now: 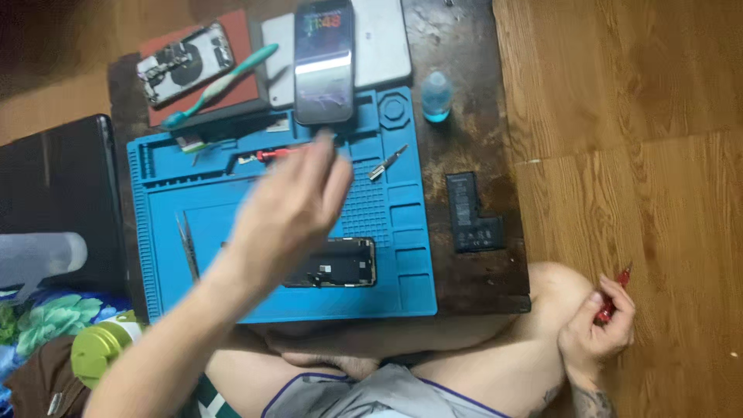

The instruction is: The person disassembles a smartphone on a blue work mat, using a red screwdriver to remove screws and a toothbrush to clean internal components. They handle the phone's back cover and battery, placing them aside before reattaching parts.

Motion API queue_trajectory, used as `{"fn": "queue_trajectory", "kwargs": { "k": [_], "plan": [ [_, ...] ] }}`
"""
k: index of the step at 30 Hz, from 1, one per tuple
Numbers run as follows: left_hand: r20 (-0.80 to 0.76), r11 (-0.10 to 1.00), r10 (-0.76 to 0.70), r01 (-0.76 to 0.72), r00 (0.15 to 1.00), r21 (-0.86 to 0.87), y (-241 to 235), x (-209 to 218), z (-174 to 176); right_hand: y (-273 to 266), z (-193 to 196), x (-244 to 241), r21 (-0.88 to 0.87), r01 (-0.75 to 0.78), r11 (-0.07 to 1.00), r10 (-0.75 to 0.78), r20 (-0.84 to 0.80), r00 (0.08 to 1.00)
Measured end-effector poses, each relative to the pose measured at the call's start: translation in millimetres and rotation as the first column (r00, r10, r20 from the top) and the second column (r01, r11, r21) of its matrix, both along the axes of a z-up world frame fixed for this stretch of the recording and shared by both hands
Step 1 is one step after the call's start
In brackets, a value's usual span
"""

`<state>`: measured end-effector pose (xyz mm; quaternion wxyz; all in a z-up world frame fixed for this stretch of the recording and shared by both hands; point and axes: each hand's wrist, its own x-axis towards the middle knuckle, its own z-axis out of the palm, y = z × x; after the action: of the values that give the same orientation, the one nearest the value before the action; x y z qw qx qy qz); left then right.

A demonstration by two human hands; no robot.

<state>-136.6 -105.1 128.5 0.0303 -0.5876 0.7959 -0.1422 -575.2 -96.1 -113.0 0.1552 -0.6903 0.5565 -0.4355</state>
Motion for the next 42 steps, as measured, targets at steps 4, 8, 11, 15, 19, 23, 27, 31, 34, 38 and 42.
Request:
{"fn": "queue_trajectory", "kwargs": {
  "k": [4, 8, 11, 15, 19, 23, 27, 31, 34, 38, 42],
  "plan": [
    [-0.114, 0.886, -0.423, 0.385, 0.899, -0.257, -49.1, -30.2, 11.4, -5.8, 7.3, 5.7, -0.005, 0.004, 1.0, -0.004, -0.026, 1.0],
    [-0.134, 0.653, -0.748, 0.684, 0.65, -0.325, -67.7, -94.0, -63.1, -6.7, 4.2, 3.6, -0.01, 0.006, 1.0, -0.007, -0.054, 0.999],
    [-0.173, 0.644, -0.763, 0.706, 0.623, -0.294, -89.7, -83.6, -86.5, -6.3, -3.9, -0.6, -0.006, 0.001, 1.0, -0.001, -0.035, 0.999],
    [-0.189, 0.632, -0.775, 0.725, 0.603, -0.275, -77.3, -64.4, -96.3, -4.4, 1.9, -1.4, 0.042, 0.032, 0.999, -0.031, -0.018, 0.999],
    [-0.177, 0.623, -0.782, 0.753, 0.598, -0.21, -66.3, -48.7, -110.0, -12.5, 2.7, 3.2, 0.016, -0.01, 1.0, 0.01, -0.013, 1.0],
    [-0.188, 0.604, -0.794, 0.786, 0.578, -0.131, -65.4, -38.0, -108.4, -12.5, -1.0, 0.9, 0.03, -0.026, 0.999, 0.027, -0.03, 0.999],
    [-0.152, 0.565, -0.825, 0.786, 0.545, -0.249, -69.7, -33.7, -111.2, -10.3, 0.6, -2.0, 0.016, -0.018, 1.0, 0.019, -0.046, 0.999],
    [-0.181, 0.581, -0.813, 0.788, 0.553, -0.202, -68.4, -30.1, -121.7, -4.5, 2.2, -3.6, 0.019, -0.016, 1.0, 0.017, -0.036, 0.999],
    [-0.156, 0.615, -0.789, 0.767, 0.595, -0.182, -64.6, -26.7, -121.3, 2.6, 3.7, -1.5, 0.012, 0.006, 1.0, -0.005, -0.026, 1.0],
    [-0.182, 0.774, -0.629, 0.591, 0.755, -0.227, -52.9, -26.8, -106.3, 2.6, -3.1, -6.1, -0.03, -0.003, 1.0, 0.005, 0.057, 0.998],
    [-0.331, 0.868, -0.479, 0.383, 0.813, -0.316, -16.5, -56.0, -110.9, 4.4, -1.0, -3.2, -0.032, -0.011, 0.999, 0.012, 0.059, 0.998]
  ]
}}
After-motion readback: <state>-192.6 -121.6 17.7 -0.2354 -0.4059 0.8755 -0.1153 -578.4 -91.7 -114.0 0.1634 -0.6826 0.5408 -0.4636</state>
